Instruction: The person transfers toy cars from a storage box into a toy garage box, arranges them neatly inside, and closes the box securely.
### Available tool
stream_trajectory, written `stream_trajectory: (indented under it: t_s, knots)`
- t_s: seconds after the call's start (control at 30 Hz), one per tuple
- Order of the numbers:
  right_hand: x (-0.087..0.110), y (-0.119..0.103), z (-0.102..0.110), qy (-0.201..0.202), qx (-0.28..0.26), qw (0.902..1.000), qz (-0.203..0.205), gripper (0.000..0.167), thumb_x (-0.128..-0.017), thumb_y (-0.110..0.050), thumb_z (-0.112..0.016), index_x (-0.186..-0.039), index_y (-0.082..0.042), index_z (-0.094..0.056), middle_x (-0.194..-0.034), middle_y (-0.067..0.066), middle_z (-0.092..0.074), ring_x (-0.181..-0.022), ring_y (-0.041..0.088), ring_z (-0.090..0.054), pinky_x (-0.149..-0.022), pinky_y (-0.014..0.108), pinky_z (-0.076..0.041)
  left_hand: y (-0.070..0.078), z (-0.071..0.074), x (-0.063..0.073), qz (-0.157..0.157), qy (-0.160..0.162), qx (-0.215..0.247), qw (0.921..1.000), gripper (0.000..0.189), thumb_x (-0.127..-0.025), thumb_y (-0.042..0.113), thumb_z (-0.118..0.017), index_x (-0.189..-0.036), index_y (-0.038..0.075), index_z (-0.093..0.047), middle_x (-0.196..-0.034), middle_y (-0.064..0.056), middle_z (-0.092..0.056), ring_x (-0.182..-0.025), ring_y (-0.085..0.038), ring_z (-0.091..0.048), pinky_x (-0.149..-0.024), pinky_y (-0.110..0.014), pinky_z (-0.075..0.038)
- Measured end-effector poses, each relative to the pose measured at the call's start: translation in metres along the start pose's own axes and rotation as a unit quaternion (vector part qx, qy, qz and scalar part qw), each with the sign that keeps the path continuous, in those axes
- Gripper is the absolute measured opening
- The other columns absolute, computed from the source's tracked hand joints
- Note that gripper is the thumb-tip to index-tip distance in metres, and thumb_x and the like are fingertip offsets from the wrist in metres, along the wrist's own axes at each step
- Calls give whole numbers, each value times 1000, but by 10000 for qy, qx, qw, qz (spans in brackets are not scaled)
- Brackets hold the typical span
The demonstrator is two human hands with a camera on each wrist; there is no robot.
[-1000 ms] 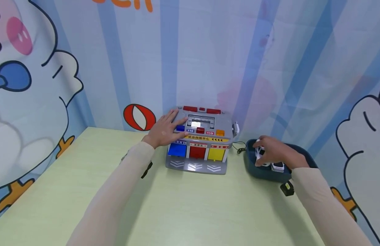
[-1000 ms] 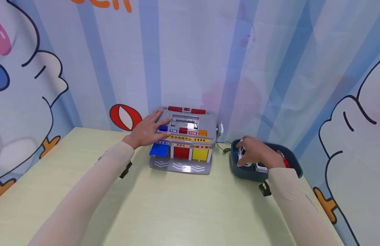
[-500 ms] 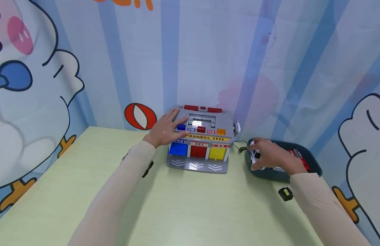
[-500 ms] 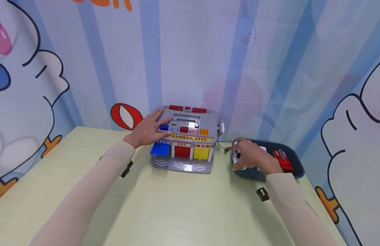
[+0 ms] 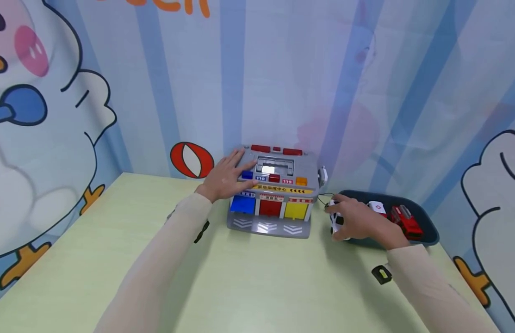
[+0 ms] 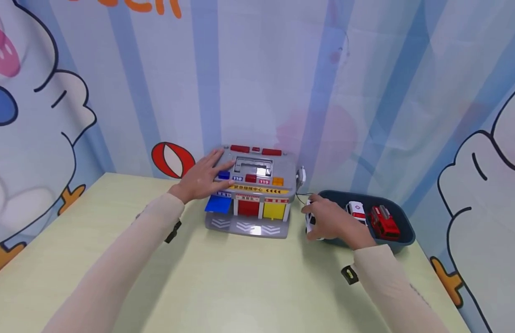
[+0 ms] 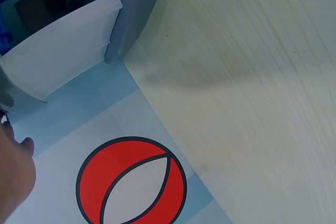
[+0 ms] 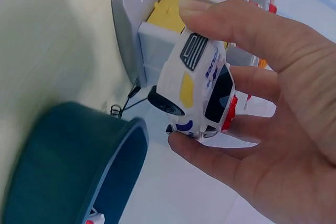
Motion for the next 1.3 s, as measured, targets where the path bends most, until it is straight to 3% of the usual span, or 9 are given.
stream_trajectory:
  t_s: [0.2, 0.43, 0.73, 0.97, 1.3]
  knots:
    - [0, -12, -6, 53, -38, 9999, 105, 61, -77, -24, -86, -132, -8, -65, -156, 29, -35, -132, 53, -46, -100, 63, -48, 0, -1, 1, 17, 15, 52, 10000, 76, -93, 70, -42, -158, 34, -28, -170, -8, -7, -158, -30, -3, -125, -55, -14]
    - [-1, -23, -15, 50, -205, 9997, -76, 64, -76, -22, -87, -134, -8, -64, -158, 26, -34, -135, 51, -43, -103, 64, -46, 4, 1, 0, -52, 48, 21, 10000, 76, -92, 70, -43, -157, 34, -29, -170, -8, -8, -157, -30, -5, -124, -57, -17]
    - [-4, -47, -25, 155, -319, 9991, 213, 65, -75, -17, -87, -134, -6, -63, -161, 23, -31, -126, 44, -54, -94, 52, -56, 3, 2, 2, -3, 18, 16, 10000, 76, -92, 70, -43, -158, 34, -28, -170, -8, -7, -158, -30, -4, -125, -56, -16]
    - [-9, -60, -36, 206, -361, 9989, 233, 69, -75, -20, -88, -138, -12, -61, -162, 20, -30, -138, 46, -42, -103, 58, -49, 4, 1, 0, -44, 33, -2, 10000, 76, -92, 70, -42, -158, 34, -28, -170, -8, -7, -158, -30, -3, -125, -56, -16]
    - [-18, -77, -50, 97, -344, 9993, 148, 64, -74, -24, -89, -133, -13, -65, -157, 18, -38, -133, 39, -48, -105, 54, -49, 2, 0, 0, -34, 34, -14, 10000, 76, -92, 70, -42, -158, 34, -28, -170, -7, -7, -158, -30, -3, -125, -56, -16]
Point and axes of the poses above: each hand's wrist, its own x-axis away from the middle knuckle, its own z-axis out of the back of the hand, y = z × x, the point moved 6 cm from there along -x, towards the middle knuckle
